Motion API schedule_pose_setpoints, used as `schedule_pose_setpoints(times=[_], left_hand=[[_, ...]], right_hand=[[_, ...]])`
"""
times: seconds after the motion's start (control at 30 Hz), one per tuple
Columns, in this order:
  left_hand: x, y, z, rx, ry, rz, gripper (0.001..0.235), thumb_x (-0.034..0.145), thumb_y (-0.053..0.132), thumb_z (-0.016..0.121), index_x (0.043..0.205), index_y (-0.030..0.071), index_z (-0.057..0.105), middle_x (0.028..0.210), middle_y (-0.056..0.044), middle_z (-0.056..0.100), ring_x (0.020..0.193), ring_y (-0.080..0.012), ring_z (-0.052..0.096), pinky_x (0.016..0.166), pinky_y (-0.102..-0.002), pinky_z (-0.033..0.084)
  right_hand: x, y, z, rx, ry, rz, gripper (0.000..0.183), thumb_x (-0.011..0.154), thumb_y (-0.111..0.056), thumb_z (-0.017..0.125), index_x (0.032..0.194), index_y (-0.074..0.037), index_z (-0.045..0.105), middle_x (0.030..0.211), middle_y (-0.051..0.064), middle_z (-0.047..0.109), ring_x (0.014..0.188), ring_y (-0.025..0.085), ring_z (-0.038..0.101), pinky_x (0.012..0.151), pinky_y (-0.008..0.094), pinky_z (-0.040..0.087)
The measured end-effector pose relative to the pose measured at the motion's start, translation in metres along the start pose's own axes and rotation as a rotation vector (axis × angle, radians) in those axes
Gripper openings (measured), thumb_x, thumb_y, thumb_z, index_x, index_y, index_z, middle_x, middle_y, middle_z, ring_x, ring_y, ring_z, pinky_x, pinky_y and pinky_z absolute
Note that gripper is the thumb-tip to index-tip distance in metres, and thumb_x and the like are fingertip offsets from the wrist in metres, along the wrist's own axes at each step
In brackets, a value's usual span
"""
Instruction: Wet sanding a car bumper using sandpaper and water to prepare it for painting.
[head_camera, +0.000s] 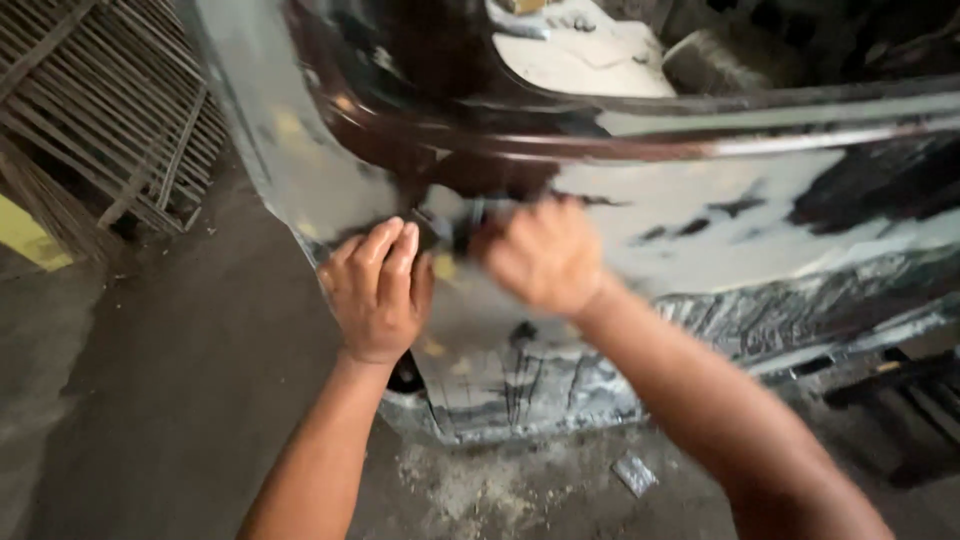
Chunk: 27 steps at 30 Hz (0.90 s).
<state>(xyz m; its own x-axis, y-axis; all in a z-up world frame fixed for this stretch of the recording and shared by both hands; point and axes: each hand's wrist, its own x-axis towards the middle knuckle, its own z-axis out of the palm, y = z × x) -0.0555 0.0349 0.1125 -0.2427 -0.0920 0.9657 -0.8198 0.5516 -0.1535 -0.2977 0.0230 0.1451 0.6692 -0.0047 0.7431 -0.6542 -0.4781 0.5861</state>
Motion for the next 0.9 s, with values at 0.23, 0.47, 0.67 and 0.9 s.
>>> schedule_pose_setpoints(times=[0.23,0.47,0.67,0.9], left_hand=[[-0.019,-0.028,-0.010,-0.079,-0.011,-0.025,0.032,0.102,0.017,0.076,0.131,0.008,0.063,0.133,-0.007,0.060,0.117,-0.0296,0.059,0.100,-0.046,0.044],[-0.048,-0.030,-0.006,-0.161,-0.034,0.002,0.034,0.101,0.016,0.075,0.130,0.006,0.062,0.132,-0.009,0.058,0.113,-0.0320,0.060,0.096,-0.049,0.047],[-0.109,-0.034,0.012,-0.167,-0.119,0.118,0.033,0.098,0.016,0.071,0.129,0.010,0.064,0.135,-0.006,0.059,0.105,-0.0311,0.060,0.084,-0.046,0.048],[-0.201,-0.045,0.040,-0.211,-0.342,0.513,0.032,0.096,0.027,0.057,0.123,0.012,0.066,0.127,-0.005,0.059,0.106,-0.0241,0.059,0.082,-0.045,0.046]], right_hand=[[-0.047,-0.090,0.033,0.098,-0.161,-0.251,0.018,0.089,-0.030,0.060,0.104,-0.022,0.069,0.106,-0.004,0.059,0.088,0.014,0.055,0.069,0.031,0.043],[0.081,-0.027,-0.006,-0.144,-0.199,0.124,0.017,0.092,-0.027,0.070,0.108,-0.022,0.069,0.100,-0.001,0.061,0.083,0.023,0.056,0.069,0.044,0.041],[0.082,-0.051,0.008,-0.071,0.059,0.111,0.020,0.093,-0.025,0.075,0.109,-0.016,0.066,0.113,0.003,0.061,0.091,0.023,0.055,0.079,0.042,0.038],[-0.005,-0.096,0.025,0.069,-0.197,-0.249,0.024,0.090,-0.027,0.061,0.112,-0.027,0.070,0.124,-0.007,0.065,0.102,0.013,0.058,0.091,0.032,0.045]])
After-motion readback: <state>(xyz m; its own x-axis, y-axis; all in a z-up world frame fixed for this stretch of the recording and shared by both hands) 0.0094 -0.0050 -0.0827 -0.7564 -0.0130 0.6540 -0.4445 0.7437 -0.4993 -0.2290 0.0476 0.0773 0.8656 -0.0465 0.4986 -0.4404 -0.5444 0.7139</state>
